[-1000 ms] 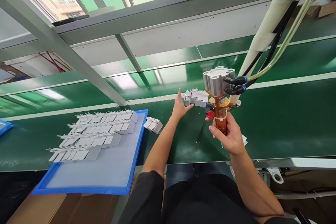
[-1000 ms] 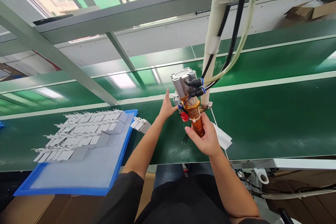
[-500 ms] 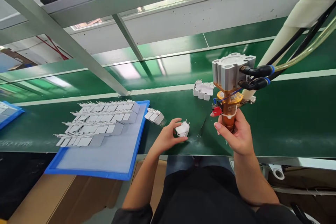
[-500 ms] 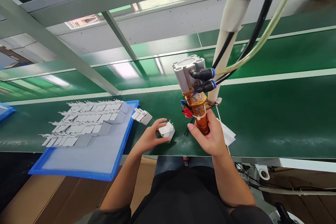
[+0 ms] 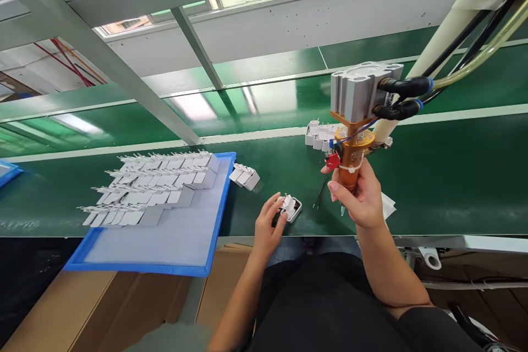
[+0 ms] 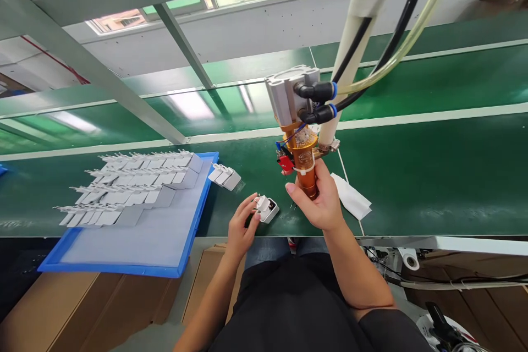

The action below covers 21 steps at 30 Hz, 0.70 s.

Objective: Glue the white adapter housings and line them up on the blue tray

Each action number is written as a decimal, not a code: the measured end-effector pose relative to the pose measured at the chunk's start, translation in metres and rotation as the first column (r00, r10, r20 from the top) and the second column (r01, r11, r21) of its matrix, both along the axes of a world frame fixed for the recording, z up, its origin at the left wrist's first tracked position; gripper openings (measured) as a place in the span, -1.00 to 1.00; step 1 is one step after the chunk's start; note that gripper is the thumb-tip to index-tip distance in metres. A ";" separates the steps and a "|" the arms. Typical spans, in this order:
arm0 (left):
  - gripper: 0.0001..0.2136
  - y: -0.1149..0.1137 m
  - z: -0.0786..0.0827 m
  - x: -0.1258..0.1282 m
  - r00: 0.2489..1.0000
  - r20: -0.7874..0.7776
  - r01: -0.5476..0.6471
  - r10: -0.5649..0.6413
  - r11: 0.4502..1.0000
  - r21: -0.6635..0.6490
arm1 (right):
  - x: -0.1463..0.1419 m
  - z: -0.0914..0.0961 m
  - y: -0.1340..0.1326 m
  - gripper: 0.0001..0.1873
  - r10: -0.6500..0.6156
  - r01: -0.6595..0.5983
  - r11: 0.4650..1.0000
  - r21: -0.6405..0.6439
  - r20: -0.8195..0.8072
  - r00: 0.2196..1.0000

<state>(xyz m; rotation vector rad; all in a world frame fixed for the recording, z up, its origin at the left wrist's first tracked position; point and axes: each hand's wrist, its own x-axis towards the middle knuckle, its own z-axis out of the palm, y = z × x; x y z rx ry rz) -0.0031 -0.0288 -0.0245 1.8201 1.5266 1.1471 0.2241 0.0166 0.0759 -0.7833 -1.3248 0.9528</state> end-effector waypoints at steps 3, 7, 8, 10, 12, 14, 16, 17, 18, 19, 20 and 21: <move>-0.55 -0.002 -0.004 0.011 0.977 -0.214 -0.015 0.022 0.999 0.035 | -0.012 0.000 0.003 -0.70 0.019 -0.019 1.000 0.020 -0.005 1.000; -0.77 -0.002 0.002 0.026 0.970 -0.243 -0.016 -0.007 0.996 -0.092 | -0.033 0.005 0.006 -0.64 -0.013 0.012 0.999 0.043 0.023 1.000; -0.78 -0.002 0.005 0.029 0.977 -0.209 0.010 -0.036 0.992 -0.123 | -0.038 0.007 0.006 -0.62 -0.027 0.025 0.999 0.041 0.037 0.999; -0.78 -0.004 0.015 0.033 0.986 -0.148 0.058 -0.081 0.987 -0.152 | -0.048 0.012 0.007 -0.57 -0.059 0.056 0.998 0.040 0.070 0.996; -0.77 -0.006 0.026 0.035 0.987 -0.124 0.079 -0.098 0.985 -0.155 | -0.055 0.017 0.006 -0.56 -0.098 0.093 0.994 0.052 0.102 0.990; -0.74 -0.007 0.035 0.036 0.988 -0.120 0.078 -0.096 0.986 -0.150 | -0.060 0.020 0.005 -0.57 -0.141 0.132 0.988 0.080 0.128 0.982; -0.73 -0.007 0.043 0.037 0.990 -0.104 0.079 -0.095 0.985 -0.152 | -0.062 0.021 0.003 -0.58 -0.189 0.174 0.979 0.110 0.146 0.971; -0.73 -0.007 0.046 0.037 0.991 -0.095 0.080 -0.095 0.985 -0.153 | -0.062 0.022 0.003 -0.60 -0.209 0.193 0.974 0.119 0.150 0.966; -0.73 -0.007 0.048 0.037 0.991 -0.088 0.082 -0.096 0.985 -0.154 | -0.062 0.022 0.003 -0.62 -0.226 0.207 0.970 0.126 0.154 0.962; -0.73 -0.007 0.049 0.037 0.992 -0.084 0.084 -0.098 0.984 -0.156 | -0.062 0.021 0.003 -0.65 -0.239 0.220 0.967 0.131 0.156 0.958; -0.73 -0.007 0.051 0.038 0.992 -0.082 0.084 -0.098 0.984 -0.158 | -0.061 0.021 0.003 -0.70 -0.248 0.229 0.964 0.135 0.154 0.956; -0.74 -0.007 0.051 0.038 0.992 -0.082 0.084 -0.098 0.984 -0.160 | -0.061 0.020 0.003 -0.74 -0.251 0.231 0.963 0.141 0.151 0.956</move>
